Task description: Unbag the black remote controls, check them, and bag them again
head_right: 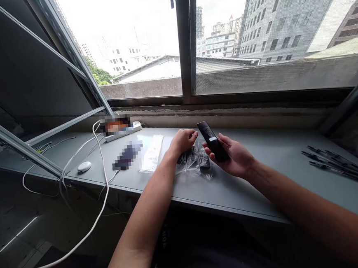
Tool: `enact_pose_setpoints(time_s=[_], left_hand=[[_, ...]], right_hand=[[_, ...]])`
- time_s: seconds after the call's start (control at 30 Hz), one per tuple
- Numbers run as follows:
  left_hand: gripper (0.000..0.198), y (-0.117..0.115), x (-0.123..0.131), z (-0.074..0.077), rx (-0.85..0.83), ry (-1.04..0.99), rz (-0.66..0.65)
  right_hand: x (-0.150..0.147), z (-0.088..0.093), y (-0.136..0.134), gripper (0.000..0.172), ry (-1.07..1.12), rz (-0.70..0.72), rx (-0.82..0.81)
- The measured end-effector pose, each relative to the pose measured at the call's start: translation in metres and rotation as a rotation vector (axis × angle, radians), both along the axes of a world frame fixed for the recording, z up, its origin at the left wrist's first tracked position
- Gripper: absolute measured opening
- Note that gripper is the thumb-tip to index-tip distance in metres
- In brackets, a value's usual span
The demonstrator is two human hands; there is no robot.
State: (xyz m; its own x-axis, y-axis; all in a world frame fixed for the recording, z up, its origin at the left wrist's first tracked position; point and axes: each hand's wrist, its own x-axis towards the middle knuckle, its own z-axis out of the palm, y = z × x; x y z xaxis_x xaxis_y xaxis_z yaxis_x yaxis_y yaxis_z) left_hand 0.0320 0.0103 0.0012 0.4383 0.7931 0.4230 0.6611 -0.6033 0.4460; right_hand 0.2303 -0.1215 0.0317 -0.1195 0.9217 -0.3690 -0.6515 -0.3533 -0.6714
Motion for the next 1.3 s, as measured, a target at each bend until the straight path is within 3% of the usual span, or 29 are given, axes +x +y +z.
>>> enact_pose_setpoints(time_s=[0.23,0.53,0.73,1.07,1.3], left_hand=[[0.042,-0.001,0.0,0.001,0.002,0.025,0.012],[0.04,-0.002,0.0,0.003,-0.003,0.043,0.014],[0.038,-0.003,0.0,0.003,-0.011,0.026,0.003],[0.039,-0.002,0.0,0.003,-0.01,0.031,0.008],[0.039,-0.002,0.0,0.003,-0.016,0.038,0.014]], right_hand=[[0.001,-0.003,0.002,0.027,0.092,0.017,0.02],[0.002,-0.002,0.0,0.037,0.083,0.038,0.055],[0.002,0.001,0.0,0.032,0.077,0.008,0.092],[0.005,-0.007,0.002,0.016,-0.026,0.085,0.17],[0.01,-0.014,0.004,0.026,-0.137,0.077,0.268]])
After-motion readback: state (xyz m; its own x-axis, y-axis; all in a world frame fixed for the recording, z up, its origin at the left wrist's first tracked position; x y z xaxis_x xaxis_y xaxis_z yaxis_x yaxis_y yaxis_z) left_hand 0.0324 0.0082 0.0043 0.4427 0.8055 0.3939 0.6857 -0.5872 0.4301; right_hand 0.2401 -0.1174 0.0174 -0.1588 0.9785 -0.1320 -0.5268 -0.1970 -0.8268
